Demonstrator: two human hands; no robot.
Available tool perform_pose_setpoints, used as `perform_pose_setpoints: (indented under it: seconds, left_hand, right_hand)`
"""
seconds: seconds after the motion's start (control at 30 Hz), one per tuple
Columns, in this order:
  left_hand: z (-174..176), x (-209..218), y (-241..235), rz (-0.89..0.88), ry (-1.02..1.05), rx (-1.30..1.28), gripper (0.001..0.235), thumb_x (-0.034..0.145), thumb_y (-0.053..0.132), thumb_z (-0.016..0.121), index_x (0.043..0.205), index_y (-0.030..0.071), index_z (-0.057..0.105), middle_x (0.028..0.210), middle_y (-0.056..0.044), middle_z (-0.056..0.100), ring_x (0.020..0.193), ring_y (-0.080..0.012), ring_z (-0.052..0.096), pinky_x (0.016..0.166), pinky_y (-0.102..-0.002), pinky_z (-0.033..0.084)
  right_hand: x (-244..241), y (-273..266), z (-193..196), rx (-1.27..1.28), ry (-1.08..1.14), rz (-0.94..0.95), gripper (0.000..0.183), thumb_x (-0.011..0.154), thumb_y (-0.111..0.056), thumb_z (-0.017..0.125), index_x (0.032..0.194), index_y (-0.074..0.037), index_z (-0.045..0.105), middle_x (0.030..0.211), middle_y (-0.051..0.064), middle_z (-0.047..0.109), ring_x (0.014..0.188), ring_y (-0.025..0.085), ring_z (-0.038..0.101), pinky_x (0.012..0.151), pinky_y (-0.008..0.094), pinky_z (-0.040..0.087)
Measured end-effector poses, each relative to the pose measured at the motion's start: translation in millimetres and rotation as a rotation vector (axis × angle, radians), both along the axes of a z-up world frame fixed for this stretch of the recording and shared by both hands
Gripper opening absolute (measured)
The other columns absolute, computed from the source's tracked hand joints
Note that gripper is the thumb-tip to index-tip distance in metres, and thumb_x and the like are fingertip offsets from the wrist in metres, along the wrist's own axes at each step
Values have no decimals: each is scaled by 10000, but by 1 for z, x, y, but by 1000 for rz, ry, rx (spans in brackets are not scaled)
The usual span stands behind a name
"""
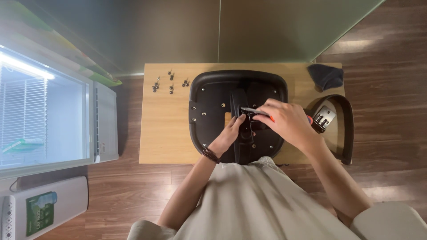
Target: The person assembles an office chair seat on a wooden table. They position a black mounting plate and mechanism on the underside of the seat base, align screw holes, and drive screws with an orange and blue screwdriver, picking screws from the table and adjusting the plate and armrest parts as they work.
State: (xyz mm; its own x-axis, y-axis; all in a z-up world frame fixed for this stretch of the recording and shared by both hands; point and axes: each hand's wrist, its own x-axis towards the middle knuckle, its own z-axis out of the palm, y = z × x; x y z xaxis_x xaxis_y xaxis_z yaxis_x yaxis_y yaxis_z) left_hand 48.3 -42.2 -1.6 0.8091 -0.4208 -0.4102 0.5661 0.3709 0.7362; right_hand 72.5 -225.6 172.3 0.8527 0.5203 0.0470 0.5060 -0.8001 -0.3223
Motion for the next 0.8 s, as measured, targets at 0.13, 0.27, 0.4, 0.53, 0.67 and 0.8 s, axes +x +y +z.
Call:
perform_pose_setpoints:
  seconds: [0.13, 0.27, 0.4, 0.53, 0.67, 0.8]
  left_hand:
    - [6, 3, 0, 2, -6, -27, 472, 1093, 372, 444, 1329, -23, 550, 1021, -121, 742, 848, -180, 745, 777, -295, 604]
    - [-43, 4, -2, -15, -106, 37, 488, 1120, 335, 401, 1390, -52, 525, 1128, -134, 685, 1012, -204, 660, 901, -322, 524]
    - [-64, 4, -2, -32, -313, 202, 522, 1134, 283, 339, 1520, -53, 443, 1433, -152, 597, 1382, -211, 514, 1210, -297, 304]
    - [-78, 6, -5, -62, -320, 219, 515, 1125, 253, 327, 1524, -53, 437, 1462, -195, 581, 1392, -242, 502, 1224, -310, 281]
    - [-77, 4, -8, -103, -518, 334, 493, 1086, 170, 366, 1529, -41, 411, 1474, -177, 525, 1376, -269, 496, 1165, -340, 390]
    - [-79, 2, -1, -141, -862, 499, 486, 1078, 94, 430, 1544, -41, 391, 1469, -178, 522, 1345, -287, 502, 1143, -346, 430]
  right_hand:
    - [-1, 1, -15, 54, 1, -10, 219, 934, -283, 706, 1009, -84, 762, 955, 9, 701, 724, 247, 693, 601, 385, 541]
    - [-5, 6, -22, 104, 20, 48, 187, 922, -240, 708, 989, -70, 747, 992, 9, 707, 753, 242, 697, 640, 374, 556]
    - [-9, 14, -22, 26, 68, 115, 190, 882, -235, 725, 997, -86, 754, 956, 6, 708, 769, 240, 697, 630, 374, 555]
    - [-10, 15, -25, -31, 69, 115, 214, 869, -254, 734, 1012, -96, 757, 940, 9, 707, 775, 240, 696, 630, 379, 551]
    - [-9, 16, -31, -22, 44, 171, 204, 872, -264, 730, 987, -98, 756, 971, 3, 709, 775, 235, 694, 662, 370, 553]
    - [-8, 18, -27, -131, 74, 190, 192, 882, -269, 723, 962, -96, 748, 939, 8, 691, 774, 230, 695, 670, 375, 551]
